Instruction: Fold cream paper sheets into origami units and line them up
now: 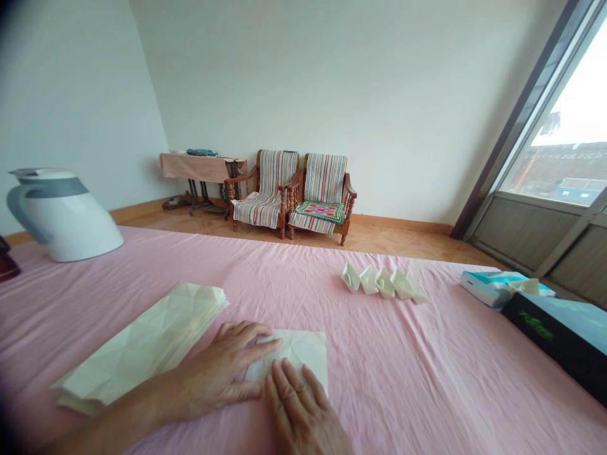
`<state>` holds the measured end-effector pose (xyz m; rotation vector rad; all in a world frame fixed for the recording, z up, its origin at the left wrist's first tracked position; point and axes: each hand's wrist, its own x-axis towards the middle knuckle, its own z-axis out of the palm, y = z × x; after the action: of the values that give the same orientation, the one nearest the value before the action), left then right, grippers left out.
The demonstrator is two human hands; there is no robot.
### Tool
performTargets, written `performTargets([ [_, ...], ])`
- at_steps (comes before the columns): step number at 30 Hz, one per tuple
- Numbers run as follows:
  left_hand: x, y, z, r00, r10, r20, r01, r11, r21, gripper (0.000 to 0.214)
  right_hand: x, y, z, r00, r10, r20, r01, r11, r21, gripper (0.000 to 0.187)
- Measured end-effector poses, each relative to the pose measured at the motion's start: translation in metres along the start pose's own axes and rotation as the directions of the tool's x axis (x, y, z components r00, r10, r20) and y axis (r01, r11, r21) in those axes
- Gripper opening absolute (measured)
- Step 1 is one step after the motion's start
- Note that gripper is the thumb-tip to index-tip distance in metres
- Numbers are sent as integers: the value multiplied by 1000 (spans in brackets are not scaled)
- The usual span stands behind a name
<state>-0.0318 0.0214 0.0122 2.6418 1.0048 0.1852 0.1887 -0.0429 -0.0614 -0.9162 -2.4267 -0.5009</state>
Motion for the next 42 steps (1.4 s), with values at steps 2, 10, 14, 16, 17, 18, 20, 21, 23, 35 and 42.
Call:
performTargets([
  [2, -1, -1, 1, 999, 31, 8, -31, 999, 12, 58, -2, -2, 7, 1000, 10, 23, -11, 1000, 7, 64],
  [10, -2, 3, -3, 997, 39, 71, -45, 996, 83, 58, -3, 8, 1, 968, 240, 69, -236, 970, -66, 67],
  [14, -3, 6, -4, 998, 19, 65, -24, 997, 77, 53, -1, 19, -5, 941, 306, 146, -278, 942, -187, 62],
  [16, -4, 7, -2, 999, -7, 50, 4, 998, 68, 51, -2, 22, -6, 924, 352, 152, -313, 921, -230, 62],
  [17, -5, 7, -1, 999, -28, 40, 26, 998, 65, 51, -3, 24, -5, 917, 373, 145, -332, 911, -245, 62],
  [18, -5, 7, 1, 998, -54, 29, 52, 997, 64, 53, -4, 25, -4, 910, 392, 136, -350, 901, -256, 62],
  [20, -7, 8, 3, 995, -102, 11, 101, 993, 67, 57, -7, 25, -2, 900, 419, 122, -377, 887, -266, 62],
  [21, -7, 9, 3, 993, -120, 7, 119, 990, 71, 59, -8, 25, -1, 897, 425, 119, -384, 884, -266, 62],
  [23, -8, 10, 4, 990, -143, 5, 143, 987, 80, 62, -9, 24, 0, 893, 436, 116, -395, 880, -264, 62],
  [35, -9, 11, -2, 958, -283, 44, 276, 953, 125, 84, -11, 21, -7, 884, 467, -24, -456, 850, -263, 61],
  [42, -12, 12, 2, 997, -73, -38, 77, 990, 116, 90, 4, 11, -24, 973, 231, 6, -229, 969, -94, 57],
])
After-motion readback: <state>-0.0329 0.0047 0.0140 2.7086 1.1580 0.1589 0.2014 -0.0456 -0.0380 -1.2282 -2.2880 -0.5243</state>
